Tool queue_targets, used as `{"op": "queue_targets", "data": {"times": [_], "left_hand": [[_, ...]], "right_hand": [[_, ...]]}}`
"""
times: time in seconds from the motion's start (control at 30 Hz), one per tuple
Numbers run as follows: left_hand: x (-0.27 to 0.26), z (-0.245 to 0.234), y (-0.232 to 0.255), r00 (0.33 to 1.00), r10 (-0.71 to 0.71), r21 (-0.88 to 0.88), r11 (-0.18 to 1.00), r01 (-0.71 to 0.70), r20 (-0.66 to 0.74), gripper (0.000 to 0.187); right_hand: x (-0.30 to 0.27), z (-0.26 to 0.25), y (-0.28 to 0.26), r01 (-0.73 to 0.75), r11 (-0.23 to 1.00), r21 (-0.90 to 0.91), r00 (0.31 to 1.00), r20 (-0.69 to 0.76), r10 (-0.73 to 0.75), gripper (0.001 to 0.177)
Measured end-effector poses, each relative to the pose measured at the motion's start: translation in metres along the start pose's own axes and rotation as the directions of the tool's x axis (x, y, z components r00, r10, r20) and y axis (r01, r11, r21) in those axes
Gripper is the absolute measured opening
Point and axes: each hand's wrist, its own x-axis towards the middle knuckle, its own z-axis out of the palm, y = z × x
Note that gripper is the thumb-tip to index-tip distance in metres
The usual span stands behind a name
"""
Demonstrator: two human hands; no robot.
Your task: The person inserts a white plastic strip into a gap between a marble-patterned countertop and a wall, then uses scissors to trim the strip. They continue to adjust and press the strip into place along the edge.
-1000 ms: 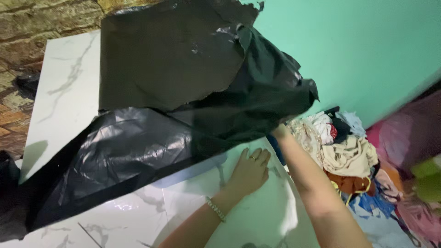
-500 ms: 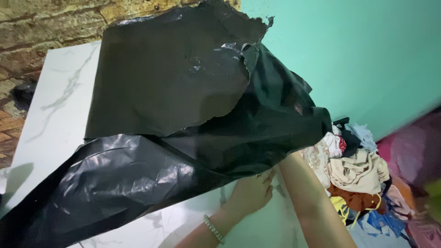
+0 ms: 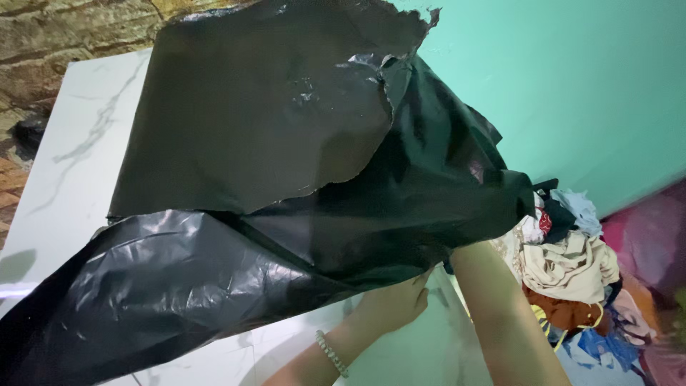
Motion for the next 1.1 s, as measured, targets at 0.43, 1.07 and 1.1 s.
{"op": "queue_targets", "data": {"times": [0.43, 1.07, 1.1], "left_hand": [[0.0, 0.018, -0.013, 0.953, 0.195, 0.14, 0.976, -0.166, -0.233, 0.049], [0.003, 0.007, -0.002, 0.967, -0.138, -0.066, 0.986, 0.155, 0.215, 0.052], [0.004, 0.008, -0.003, 0.951, -0.169, -0.071, 0.979, 0.193, 0.258, 0.055]], "right_hand": [[-0.024, 0.005, 0.021, -0.03, 0.999, -0.019, 0.999, 0.042, 0.03, 0.032], [-0.052, -0.006, 0.021, -0.053, 0.998, -0.023, 0.998, 0.042, 0.054, 0.028], [-0.049, -0.008, 0.02, -0.049, 0.999, -0.023, 0.998, 0.042, 0.049, 0.027]]}}
